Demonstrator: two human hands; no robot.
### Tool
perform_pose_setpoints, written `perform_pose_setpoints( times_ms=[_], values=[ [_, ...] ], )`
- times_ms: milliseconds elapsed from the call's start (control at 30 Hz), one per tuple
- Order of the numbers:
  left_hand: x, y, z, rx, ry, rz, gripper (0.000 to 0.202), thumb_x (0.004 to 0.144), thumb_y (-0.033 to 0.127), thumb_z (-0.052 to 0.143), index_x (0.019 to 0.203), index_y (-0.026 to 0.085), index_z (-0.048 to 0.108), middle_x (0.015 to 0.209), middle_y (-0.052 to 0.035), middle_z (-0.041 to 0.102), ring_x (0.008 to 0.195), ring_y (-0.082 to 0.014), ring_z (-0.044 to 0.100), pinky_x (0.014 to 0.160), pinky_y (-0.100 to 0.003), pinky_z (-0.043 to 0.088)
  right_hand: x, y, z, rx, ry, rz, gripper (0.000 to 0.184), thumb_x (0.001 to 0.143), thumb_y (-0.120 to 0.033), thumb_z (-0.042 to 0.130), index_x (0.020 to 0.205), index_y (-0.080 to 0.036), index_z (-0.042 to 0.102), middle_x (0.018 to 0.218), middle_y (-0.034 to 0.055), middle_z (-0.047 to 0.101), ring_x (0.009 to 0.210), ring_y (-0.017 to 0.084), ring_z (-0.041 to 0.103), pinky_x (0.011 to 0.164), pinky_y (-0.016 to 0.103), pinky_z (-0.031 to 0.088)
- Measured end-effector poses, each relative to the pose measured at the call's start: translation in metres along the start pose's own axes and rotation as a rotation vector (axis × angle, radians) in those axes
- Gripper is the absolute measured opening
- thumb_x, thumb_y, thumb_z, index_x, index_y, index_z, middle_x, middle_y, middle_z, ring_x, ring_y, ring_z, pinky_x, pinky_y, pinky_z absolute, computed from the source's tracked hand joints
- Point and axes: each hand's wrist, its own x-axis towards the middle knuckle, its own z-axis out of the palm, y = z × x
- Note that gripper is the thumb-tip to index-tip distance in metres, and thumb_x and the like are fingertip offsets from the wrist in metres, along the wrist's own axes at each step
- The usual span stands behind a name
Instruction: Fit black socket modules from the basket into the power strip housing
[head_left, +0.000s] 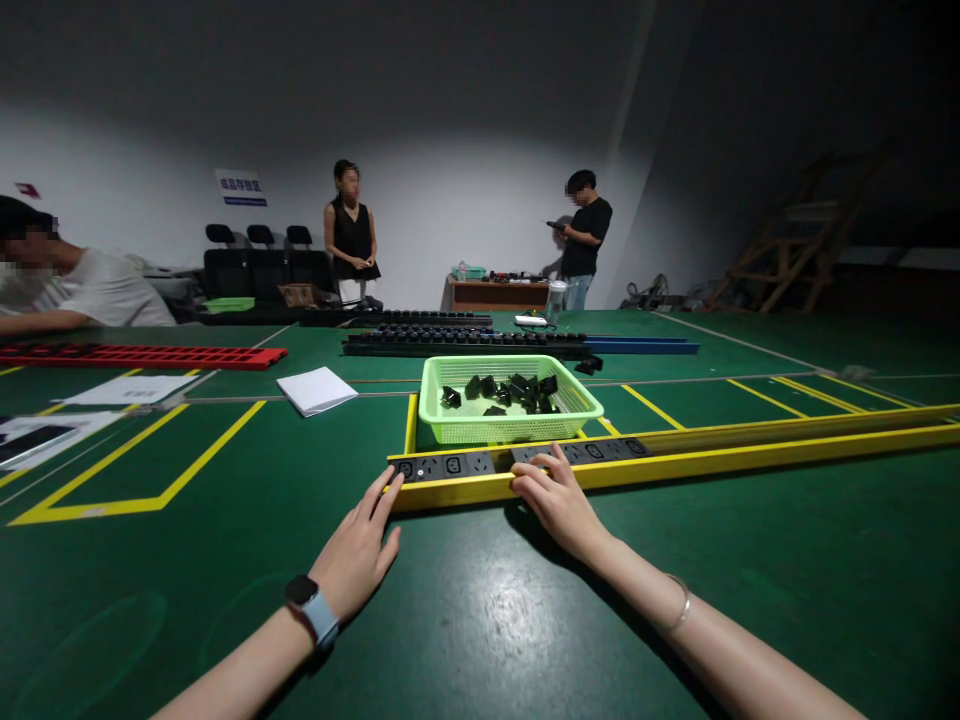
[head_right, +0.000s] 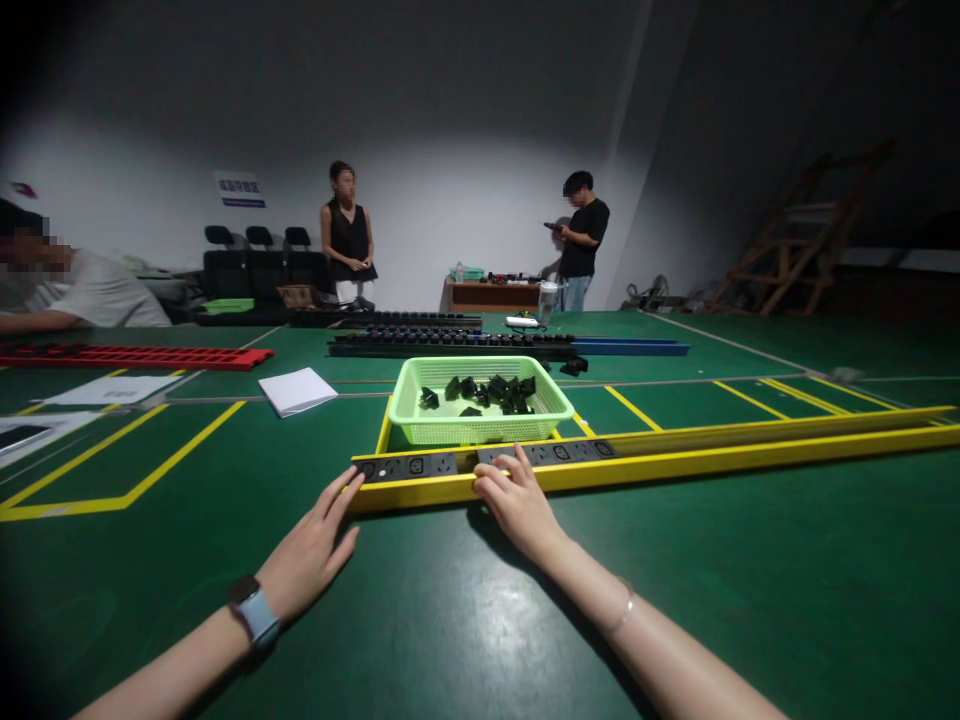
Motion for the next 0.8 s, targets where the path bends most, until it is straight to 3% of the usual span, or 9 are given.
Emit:
perform_pose_setpoints(
  times_ms=[333, 800],
  values=[
    [0.0004, 0.0010, -0.0014, -0.013, 0.028, 0.003, 0.066, 0.091, 0.023, 0.041, 0.149, 0.023, 0.009, 0.153, -0.0116, 0.023, 0.131, -0.0262, 0.044, 0.106, -0.044, 0.042, -0.0002, 0.0032, 0.0009, -0.048, -0.030, -0.005, 0.011, 0.091, -0.023, 0.052, 0.093, -0.026, 0.063, 0.111, -0.0052, 0.066, 0.096, 0.021, 0.048, 0.113, 0.061, 0.017],
    [-0.0005, 0.0010, -0.0028, -0.042, 0.040, 0.009, 0.071, 0.089, 0.019, 0.044, 0.149, 0.024, 0.006, 0.153, -0.0125, 0.023, 0.130, -0.0260, 0.044, 0.105, -0.043, 0.043, 0.0017, 0.0050, -0.0026, -0.057, -0.041, -0.028, 0.011, 0.091, -0.022, 0.053, 0.093, -0.027, 0.063, 0.113, -0.0062, 0.066, 0.089, 0.020, 0.048, 0.112, 0.059, 0.020]
  ],
)
